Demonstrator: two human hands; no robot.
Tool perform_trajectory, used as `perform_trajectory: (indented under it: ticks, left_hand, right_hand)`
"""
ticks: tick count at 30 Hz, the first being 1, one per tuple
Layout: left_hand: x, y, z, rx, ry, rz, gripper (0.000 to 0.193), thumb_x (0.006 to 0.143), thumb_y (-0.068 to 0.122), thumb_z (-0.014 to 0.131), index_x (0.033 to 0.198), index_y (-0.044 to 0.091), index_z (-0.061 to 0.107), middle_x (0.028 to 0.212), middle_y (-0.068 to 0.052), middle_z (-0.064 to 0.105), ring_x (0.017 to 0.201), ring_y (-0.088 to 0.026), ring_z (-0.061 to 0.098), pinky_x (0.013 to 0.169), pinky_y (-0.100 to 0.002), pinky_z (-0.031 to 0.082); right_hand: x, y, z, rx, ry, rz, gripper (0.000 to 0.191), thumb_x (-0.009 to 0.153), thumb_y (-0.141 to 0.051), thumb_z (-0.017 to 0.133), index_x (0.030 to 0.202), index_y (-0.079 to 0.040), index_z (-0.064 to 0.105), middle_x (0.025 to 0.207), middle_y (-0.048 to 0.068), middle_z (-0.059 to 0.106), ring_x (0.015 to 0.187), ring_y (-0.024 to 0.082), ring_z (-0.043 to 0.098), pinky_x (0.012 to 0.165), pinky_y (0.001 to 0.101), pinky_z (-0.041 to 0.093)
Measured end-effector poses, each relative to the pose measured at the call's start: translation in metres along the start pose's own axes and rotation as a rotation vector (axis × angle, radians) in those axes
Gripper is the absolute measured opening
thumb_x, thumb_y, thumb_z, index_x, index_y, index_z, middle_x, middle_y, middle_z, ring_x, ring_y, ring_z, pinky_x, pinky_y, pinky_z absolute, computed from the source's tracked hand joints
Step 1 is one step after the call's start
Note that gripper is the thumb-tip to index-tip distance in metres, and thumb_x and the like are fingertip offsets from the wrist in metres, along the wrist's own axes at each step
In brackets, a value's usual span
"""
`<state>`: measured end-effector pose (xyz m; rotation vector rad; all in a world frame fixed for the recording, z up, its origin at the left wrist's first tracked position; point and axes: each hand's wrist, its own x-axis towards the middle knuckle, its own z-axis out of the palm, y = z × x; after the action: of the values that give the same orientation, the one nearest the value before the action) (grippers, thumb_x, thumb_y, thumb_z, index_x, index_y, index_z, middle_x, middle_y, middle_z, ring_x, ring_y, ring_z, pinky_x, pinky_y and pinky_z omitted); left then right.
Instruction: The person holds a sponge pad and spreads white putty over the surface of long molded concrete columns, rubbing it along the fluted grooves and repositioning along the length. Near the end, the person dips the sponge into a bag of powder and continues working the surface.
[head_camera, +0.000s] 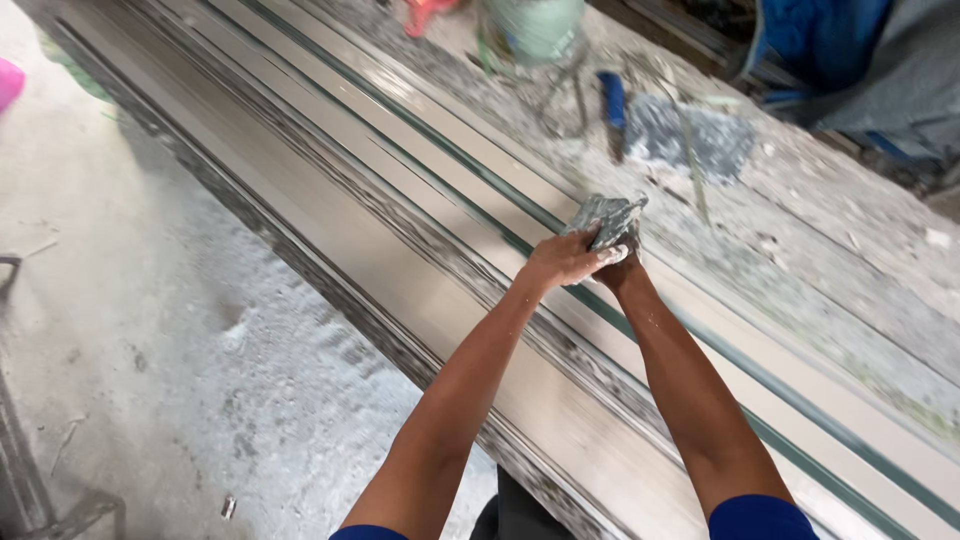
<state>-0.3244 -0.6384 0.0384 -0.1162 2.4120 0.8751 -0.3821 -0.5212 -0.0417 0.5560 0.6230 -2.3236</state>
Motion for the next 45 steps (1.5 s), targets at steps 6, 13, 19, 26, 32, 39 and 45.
perform_trajectory:
  ticks: [6, 13, 19, 26, 32, 39, 45]
  left_hand:
    - [-0.018, 0.067, 0.078, 0.029, 0.049, 0.054, 0.099, 0.085, 0.085, 0.039, 0.163, 0.025, 0.026, 0.153, -0.016, 0.051, 0.136, -0.036, 0.052, 0.110, -0.044, 0.046]
    - [-0.034, 0.143, 0.162, 0.055, -0.017, 0.010, 0.100, 0.082, 0.084, 0.039, 0.163, 0.028, 0.024, 0.153, -0.015, 0.052, 0.134, -0.036, 0.055, 0.110, -0.043, 0.047]
    - [-0.040, 0.219, 0.254, 0.065, -0.015, 0.002, 0.098, 0.083, 0.084, 0.040, 0.163, 0.028, 0.027, 0.152, -0.015, 0.053, 0.134, -0.036, 0.056, 0.110, -0.044, 0.048]
    - [-0.059, 0.303, 0.369, 0.115, -0.039, 0.042, 0.100, 0.086, 0.086, 0.038, 0.165, 0.026, 0.024, 0.155, -0.020, 0.048, 0.134, -0.038, 0.056, 0.110, -0.045, 0.048]
    - [-0.078, 0.381, 0.452, 0.068, -0.157, 0.005, 0.099, 0.082, 0.083, 0.035, 0.163, 0.029, 0.022, 0.160, -0.016, 0.043, 0.126, -0.037, 0.063, 0.105, -0.045, 0.052]
    - [-0.092, 0.447, 0.530, 0.133, -0.160, 0.080, 0.093, 0.088, 0.080, 0.037, 0.164, 0.029, 0.019, 0.164, -0.022, 0.029, 0.131, -0.042, 0.056, 0.106, -0.048, 0.050]
    - [-0.107, 0.473, 0.571, 0.070, -0.144, 0.114, 0.093, 0.090, 0.076, 0.039, 0.164, 0.025, 0.018, 0.159, -0.027, 0.035, 0.112, -0.039, 0.069, 0.093, -0.048, 0.059]
  right_hand:
    - [-0.077, -0.043, -0.060, 0.006, 0.027, -0.016, 0.033, 0.109, -0.047, 0.054, 0.121, -0.016, 0.053, 0.123, 0.006, 0.056, 0.111, 0.027, 0.050, 0.097, 0.0433, 0.037]
    - [-0.157, -0.093, -0.134, 0.030, 0.052, -0.018, 0.031, 0.109, -0.046, 0.055, 0.119, -0.016, 0.053, 0.121, 0.006, 0.056, 0.109, 0.026, 0.051, 0.095, 0.0422, 0.038]
    - [-0.231, -0.146, -0.216, 0.046, 0.050, 0.001, 0.030, 0.110, -0.045, 0.057, 0.117, -0.016, 0.054, 0.119, 0.006, 0.057, 0.107, 0.025, 0.051, 0.094, 0.0413, 0.038]
    - [-0.332, -0.202, -0.316, 0.064, 0.069, 0.013, 0.028, 0.110, -0.044, 0.058, 0.114, -0.016, 0.055, 0.117, 0.005, 0.058, 0.105, 0.024, 0.052, 0.092, 0.0402, 0.038]
    - [-0.413, -0.248, -0.397, 0.082, 0.096, 0.008, 0.027, 0.111, -0.043, 0.060, 0.113, -0.016, 0.055, 0.115, 0.005, 0.058, 0.104, 0.023, 0.052, 0.091, 0.0393, 0.038]
    - [-0.489, -0.277, -0.480, 0.100, 0.133, -0.060, 0.026, 0.111, -0.042, 0.061, 0.110, -0.016, 0.056, 0.112, 0.005, 0.059, 0.102, 0.022, 0.053, 0.089, 0.0382, 0.039]
    - [-0.517, -0.235, -0.499, 0.126, 0.153, -0.257, 0.026, 0.112, -0.041, 0.063, 0.108, -0.016, 0.057, 0.110, 0.004, 0.060, 0.100, 0.022, 0.054, 0.088, 0.0373, 0.039]
